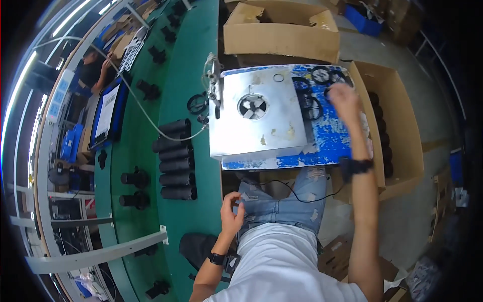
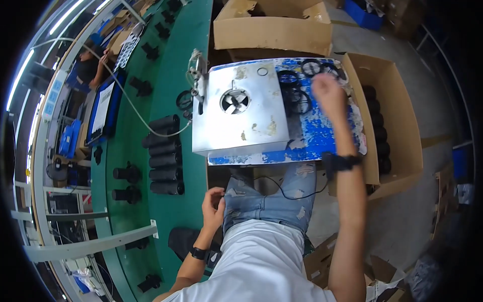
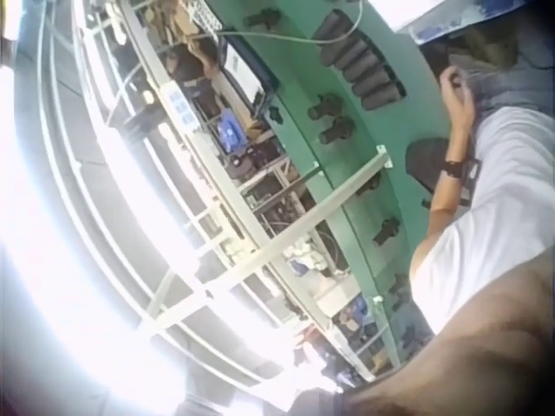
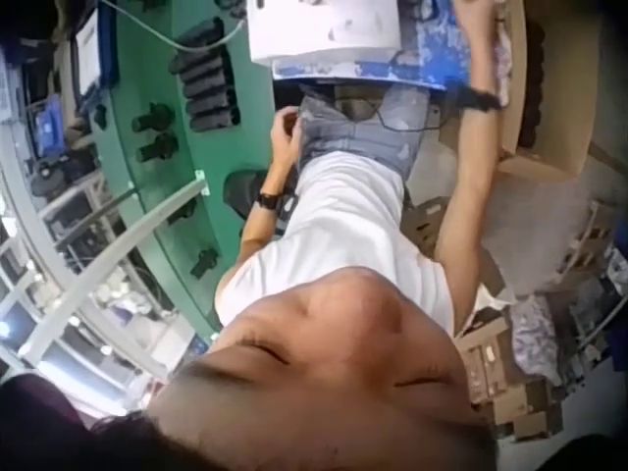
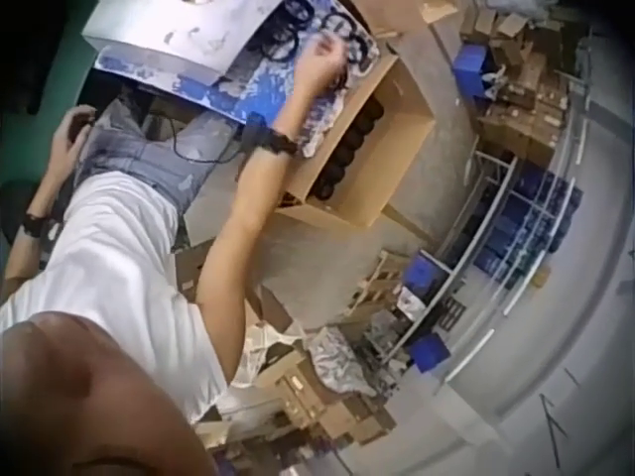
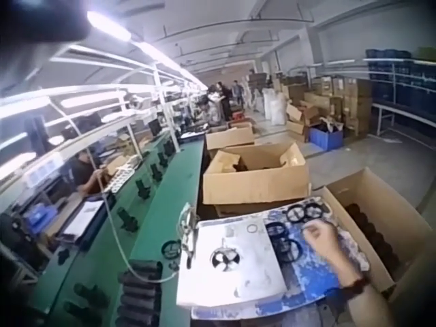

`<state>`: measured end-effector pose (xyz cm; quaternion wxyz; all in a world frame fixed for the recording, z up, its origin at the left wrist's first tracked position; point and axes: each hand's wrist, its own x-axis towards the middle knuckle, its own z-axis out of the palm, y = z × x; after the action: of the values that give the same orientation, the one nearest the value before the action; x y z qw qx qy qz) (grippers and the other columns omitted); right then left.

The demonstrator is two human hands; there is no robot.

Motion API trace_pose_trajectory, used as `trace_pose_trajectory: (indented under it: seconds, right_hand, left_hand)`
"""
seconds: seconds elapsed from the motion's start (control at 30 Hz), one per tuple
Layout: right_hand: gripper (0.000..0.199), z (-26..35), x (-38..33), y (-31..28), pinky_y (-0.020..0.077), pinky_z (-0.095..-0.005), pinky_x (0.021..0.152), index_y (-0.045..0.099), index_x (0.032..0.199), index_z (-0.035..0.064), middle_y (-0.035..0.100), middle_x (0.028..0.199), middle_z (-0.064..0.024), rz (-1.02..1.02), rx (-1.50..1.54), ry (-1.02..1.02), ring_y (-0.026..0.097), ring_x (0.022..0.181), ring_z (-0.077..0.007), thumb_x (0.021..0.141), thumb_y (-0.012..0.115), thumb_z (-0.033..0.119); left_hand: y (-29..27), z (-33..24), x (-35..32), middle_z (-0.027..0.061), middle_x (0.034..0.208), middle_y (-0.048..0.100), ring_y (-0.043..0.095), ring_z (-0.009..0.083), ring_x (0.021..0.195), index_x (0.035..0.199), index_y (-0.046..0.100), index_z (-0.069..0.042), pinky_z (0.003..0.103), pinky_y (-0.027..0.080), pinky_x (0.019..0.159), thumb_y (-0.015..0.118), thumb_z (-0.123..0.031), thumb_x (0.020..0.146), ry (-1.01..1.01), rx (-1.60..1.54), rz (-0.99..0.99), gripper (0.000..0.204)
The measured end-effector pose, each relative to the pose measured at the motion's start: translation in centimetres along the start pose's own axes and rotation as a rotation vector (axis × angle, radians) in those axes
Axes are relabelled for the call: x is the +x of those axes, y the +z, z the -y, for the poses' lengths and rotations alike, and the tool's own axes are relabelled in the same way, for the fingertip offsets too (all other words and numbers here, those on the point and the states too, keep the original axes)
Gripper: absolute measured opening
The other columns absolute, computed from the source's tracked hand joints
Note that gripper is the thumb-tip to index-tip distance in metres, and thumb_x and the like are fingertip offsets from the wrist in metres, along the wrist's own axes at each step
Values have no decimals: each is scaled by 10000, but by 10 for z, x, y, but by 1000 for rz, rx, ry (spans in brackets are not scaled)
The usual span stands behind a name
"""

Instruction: The person assembles a device by fitting a circular frame onto a machine, inserting a cylindrical component into it, and pressing them together. After removing the completed assembly and setting it aside, they repeat the process with several more units.

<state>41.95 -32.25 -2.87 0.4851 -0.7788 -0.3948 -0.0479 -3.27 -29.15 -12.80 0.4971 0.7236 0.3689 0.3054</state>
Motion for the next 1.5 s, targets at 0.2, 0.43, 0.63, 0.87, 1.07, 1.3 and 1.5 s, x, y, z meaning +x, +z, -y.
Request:
trace_pose_trajectory:
  seconds: [0.2,0.43,0.63,0.87,1.07,1.3,1.5]
  right_hand:
    - [308,-88,-73,89,476,-428,893,626,1046,127,576,1142,-117,285,-464,111,566,1023,-333,747,688,83]
    - [314,-112,-105,101,491,-400,826,583,1071,113,614,1051,-113,245,-449,-20,567,988,-331,778,674,48]
    - [253,-48,-136,47,486,-344,600,633,989,61,656,890,-94,-17,-224,-70,587,631,-253,756,730,74]
    - [263,109,-213,10,460,-235,502,691,1003,19,690,971,-98,66,113,-163,598,618,-149,757,674,-72]
    - [233,126,-211,-4,537,-268,611,677,1015,-1,693,936,-145,222,290,-3,683,749,-183,790,648,-53]
    - [243,122,-196,0,494,-234,630,636,1046,-21,681,868,-79,-2,464,-28,634,707,-139,805,658,4]
    - [312,107,-167,39,467,-210,673,568,1095,2,641,930,-57,519,884,433,592,759,-109,820,683,95]
  left_hand:
    - [0,10,-24,68,1038,586,596,125,880,1039,578,3,237,481,751,549,-3,885,-54,59,58,157]
    - [4,12,-19,70,987,603,605,117,861,998,592,6,240,482,740,544,12,881,-62,65,132,127]
    - [40,-22,20,81,1017,630,618,129,882,1042,589,-5,256,488,762,553,-24,903,-41,-62,382,145]
    - [115,-83,51,121,951,599,579,173,840,1238,428,0,287,459,750,488,-181,980,46,-391,312,322]
    - [121,-88,66,68,691,503,462,135,634,924,488,-17,312,406,607,385,-299,1015,-68,-625,211,313]
    - [77,-90,76,29,663,479,518,119,535,832,437,-48,244,434,507,362,-326,1028,-149,-713,117,348]
    - [60,-87,86,39,687,510,507,97,463,842,443,-43,235,420,441,384,-325,1025,-165,-766,243,342]
